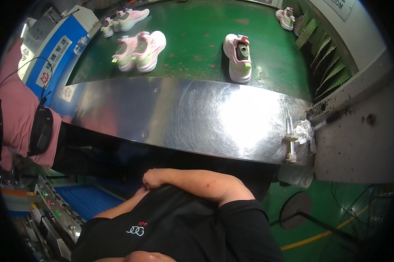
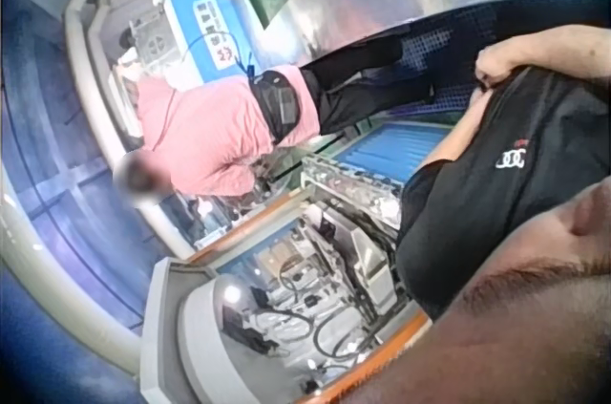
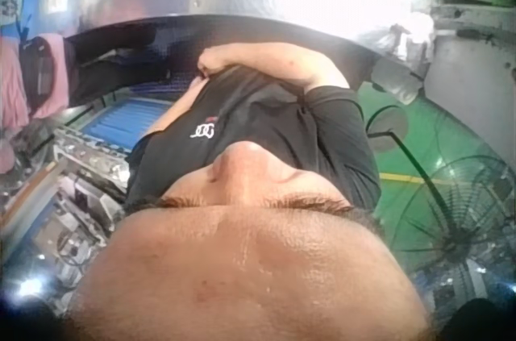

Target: The person takes shoes one by one, applies adhesive along the sole seams using a syringe applicator, and places them back onto the conveyor belt.

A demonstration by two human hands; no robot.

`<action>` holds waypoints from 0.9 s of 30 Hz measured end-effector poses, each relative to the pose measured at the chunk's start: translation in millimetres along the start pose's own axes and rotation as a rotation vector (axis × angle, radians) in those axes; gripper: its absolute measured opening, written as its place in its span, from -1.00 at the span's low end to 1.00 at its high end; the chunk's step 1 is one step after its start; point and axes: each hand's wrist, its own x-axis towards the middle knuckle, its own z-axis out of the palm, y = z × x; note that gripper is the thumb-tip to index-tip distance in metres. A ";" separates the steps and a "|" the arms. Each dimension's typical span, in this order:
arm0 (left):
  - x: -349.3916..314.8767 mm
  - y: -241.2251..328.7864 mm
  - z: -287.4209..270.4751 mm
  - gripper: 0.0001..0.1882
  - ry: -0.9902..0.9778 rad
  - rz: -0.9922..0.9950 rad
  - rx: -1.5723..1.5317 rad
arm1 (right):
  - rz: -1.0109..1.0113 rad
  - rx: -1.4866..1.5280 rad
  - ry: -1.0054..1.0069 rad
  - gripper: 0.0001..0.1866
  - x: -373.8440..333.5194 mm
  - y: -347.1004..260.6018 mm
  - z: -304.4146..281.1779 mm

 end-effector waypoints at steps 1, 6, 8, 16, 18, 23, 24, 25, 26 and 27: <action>3.2 -7.4 -1.9 -0.43 -0.004 -0.002 0.001 | 0.002 0.004 0.000 -0.78 -0.5 -2.7 -2.1; -7.0 -3.1 -1.7 -0.44 -0.093 0.067 -0.358 | -0.039 0.037 -0.051 -0.78 5.2 -3.1 0.2; -5.6 1.2 -0.7 -0.45 -0.090 0.081 -0.391 | -0.025 0.039 0.002 -0.77 7.5 0.4 3.2; -26.2 7.4 -7.2 -0.47 -0.212 0.131 -0.615 | 0.049 0.158 0.103 -0.78 7.4 9.8 8.1; -16.7 -9.5 -10.8 -0.50 -0.207 0.156 -0.540 | 0.036 0.149 0.100 -0.78 7.5 8.8 6.5; -14.4 10.9 -6.7 -0.55 -0.080 0.087 -0.399 | 0.058 0.155 0.114 -0.79 10.0 9.1 7.5; -13.8 21.4 -5.3 -0.55 0.002 0.047 -0.234 | 0.064 0.158 0.121 -0.79 10.8 10.4 8.7; -12.9 26.7 -5.3 -0.54 0.082 0.007 -0.068 | 0.066 0.160 0.125 -0.79 11.1 12.1 9.4; -6.7 24.1 -5.5 -0.54 0.078 0.008 -0.062 | 0.060 0.167 0.127 -0.79 10.8 13.9 9.6; 4.1 17.7 -5.0 -0.54 0.095 0.026 -0.036 | 0.053 0.168 0.126 -0.79 11.3 15.4 9.0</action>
